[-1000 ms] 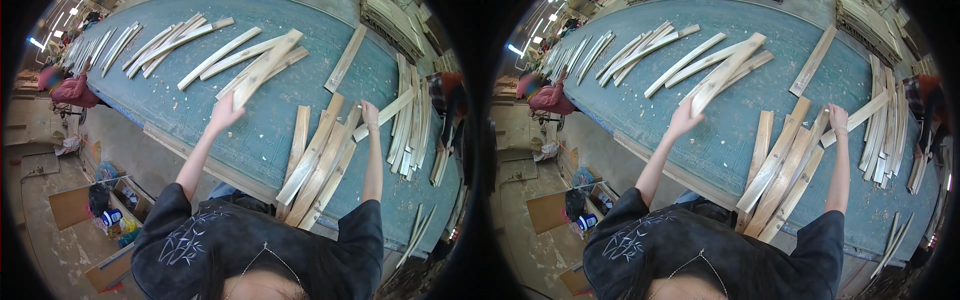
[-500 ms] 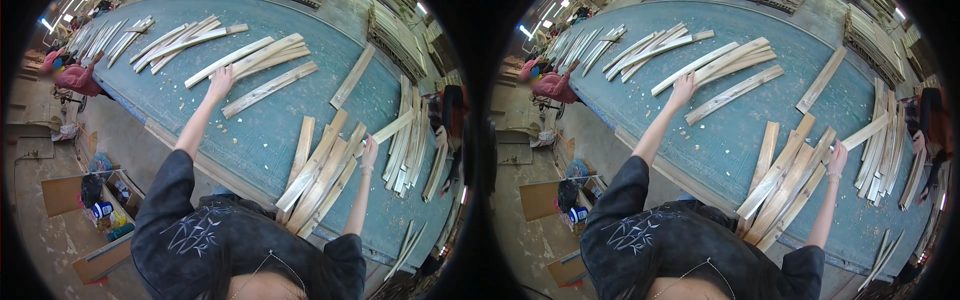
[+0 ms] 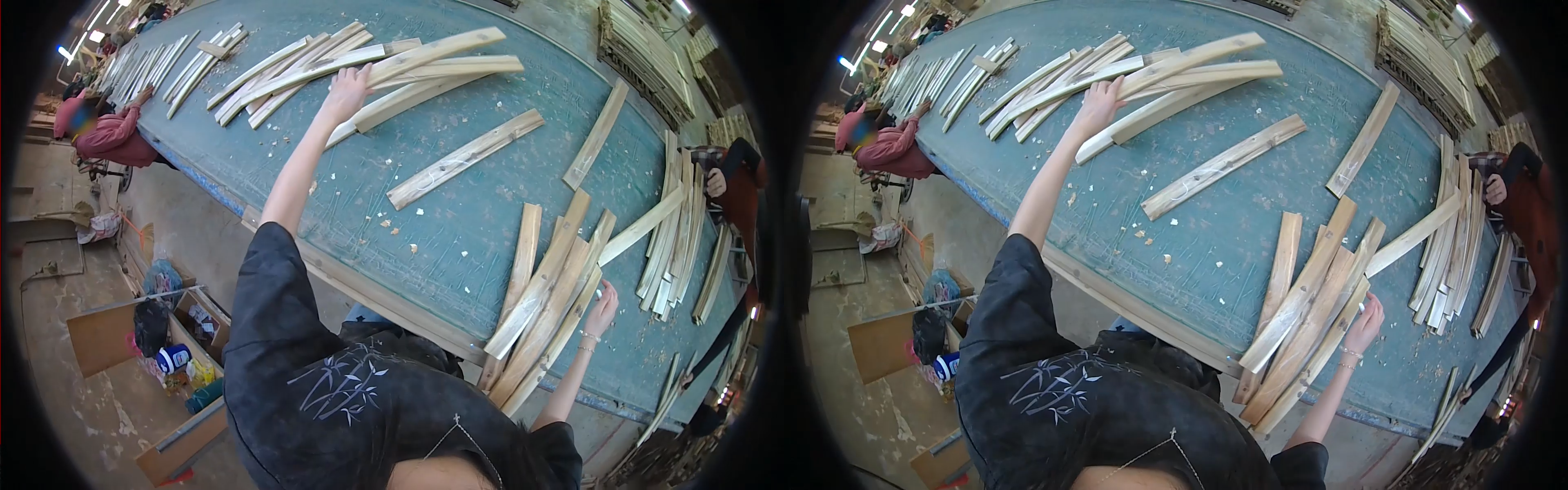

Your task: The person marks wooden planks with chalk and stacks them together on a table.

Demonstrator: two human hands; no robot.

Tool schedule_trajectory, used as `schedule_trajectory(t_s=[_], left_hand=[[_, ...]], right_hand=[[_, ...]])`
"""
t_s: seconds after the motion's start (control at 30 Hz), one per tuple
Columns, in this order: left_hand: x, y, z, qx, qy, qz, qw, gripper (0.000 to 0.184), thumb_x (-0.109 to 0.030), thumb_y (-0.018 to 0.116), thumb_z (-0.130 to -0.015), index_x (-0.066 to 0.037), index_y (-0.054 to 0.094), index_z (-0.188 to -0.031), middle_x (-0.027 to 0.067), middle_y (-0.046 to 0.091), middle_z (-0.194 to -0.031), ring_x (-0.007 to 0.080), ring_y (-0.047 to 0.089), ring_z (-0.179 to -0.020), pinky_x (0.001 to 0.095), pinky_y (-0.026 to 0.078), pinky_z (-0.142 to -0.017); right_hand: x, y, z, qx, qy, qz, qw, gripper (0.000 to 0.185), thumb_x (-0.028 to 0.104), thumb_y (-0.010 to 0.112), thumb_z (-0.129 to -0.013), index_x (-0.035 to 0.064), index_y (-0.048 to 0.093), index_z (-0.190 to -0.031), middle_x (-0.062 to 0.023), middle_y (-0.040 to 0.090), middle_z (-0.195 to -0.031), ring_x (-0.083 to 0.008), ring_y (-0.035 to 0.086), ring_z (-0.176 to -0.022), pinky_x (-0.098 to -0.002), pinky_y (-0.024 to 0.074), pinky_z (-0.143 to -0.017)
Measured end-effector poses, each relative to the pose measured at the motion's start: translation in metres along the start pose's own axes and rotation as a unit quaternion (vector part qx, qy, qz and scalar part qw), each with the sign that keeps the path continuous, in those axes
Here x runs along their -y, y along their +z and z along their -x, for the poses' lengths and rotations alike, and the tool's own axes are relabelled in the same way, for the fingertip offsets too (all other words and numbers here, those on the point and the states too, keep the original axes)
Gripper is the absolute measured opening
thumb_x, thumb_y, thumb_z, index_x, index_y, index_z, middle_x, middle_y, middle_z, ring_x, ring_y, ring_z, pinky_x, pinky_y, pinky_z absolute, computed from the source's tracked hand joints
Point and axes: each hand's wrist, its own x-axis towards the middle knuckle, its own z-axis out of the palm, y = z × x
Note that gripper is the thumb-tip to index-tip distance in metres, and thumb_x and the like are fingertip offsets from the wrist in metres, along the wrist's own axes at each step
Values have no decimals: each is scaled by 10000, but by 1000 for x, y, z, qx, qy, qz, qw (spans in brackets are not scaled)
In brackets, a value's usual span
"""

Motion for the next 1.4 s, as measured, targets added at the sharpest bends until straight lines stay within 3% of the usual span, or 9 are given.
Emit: schedule_trajectory(t_s=[0.23,0.37,0.6,0.73,0.9,1.0,1.13,1.23,1.4], left_hand=[[12,45,64,119,-162,114,973,484,-270,476,-780,-46,338,-1187,194,412,-1061,341,383,-1000,427,337,-822],[-3,46,72,67,-146,138,977,636,-406,565,-687,-97,339,-1194,231,322,-1183,355,342,-1062,462,260,-885],[-12,37,60,85,-214,116,966,713,-322,656,-589,-174,317,-1198,159,439,-991,296,412,-958,409,303,-830],[-25,37,67,41,-196,97,975,706,-274,667,-570,-132,343,-1182,125,474,-897,266,428,-897,377,294,-811],[-21,38,63,73,-206,141,966,702,-323,649,-600,-110,329,-1188,133,478,-906,284,435,-947,548,125,-930],[-22,30,65,100,-192,180,960,725,-322,671,-578,-132,331,-1189,144,469,-918,285,452,-921,552,96,-935],[-54,26,77,89,-217,169,957,793,-344,675,-554,-182,284,-1224,144,492,-851,272,469,-886,531,187,-875],[-85,7,76,83,-259,139,952,850,-310,700,-524,-181,262,-1241,143,493,-846,270,475,-842,427,256,-770],[-120,4,79,105,-241,156,952,873,-274,706,-516,-167,244,-1248,153,502,-841,282,486,-826,422,257,-779]], right_hand=[[68,47,35,-15,56,-89,994,303,193,318,-873,-14,532,-929,-94,529,-910,-194,480,-832,-285,378,-734],[92,60,50,-17,29,-75,997,299,176,313,-876,-27,525,-933,-100,516,-880,-178,492,-788,-268,404,-671],[127,81,72,-85,89,-112,986,313,184,303,-880,-29,528,-927,-84,510,-869,-151,487,-763,-253,404,-647],[124,90,83,-140,139,-153,968,327,215,307,-881,-22,523,-939,-74,508,-880,-142,488,-745,-250,406,-637],[116,86,96,-171,192,-179,950,330,238,316,-881,-20,513,-941,-68,491,-899,-141,487,-766,-248,406,-639],[118,86,105,-200,213,-184,938,332,247,316,-882,-20,504,-942,-73,471,-926,-145,483,-782,-248,408,-646],[114,89,114,-225,229,-182,929,334,255,314,-883,-22,484,-963,-83,447,-953,-155,480,-799,-250,412,-652],[118,91,120,-243,217,-165,931,329,248,318,-882,-19,495,-959,-79,455,-952,-148,483,-780,-242,417,-632],[121,87,129,-266,195,-150,932,326,225,313,-881,-20,523,-928,-80,453,-935,-141,482,-775,-231,427,-592]])
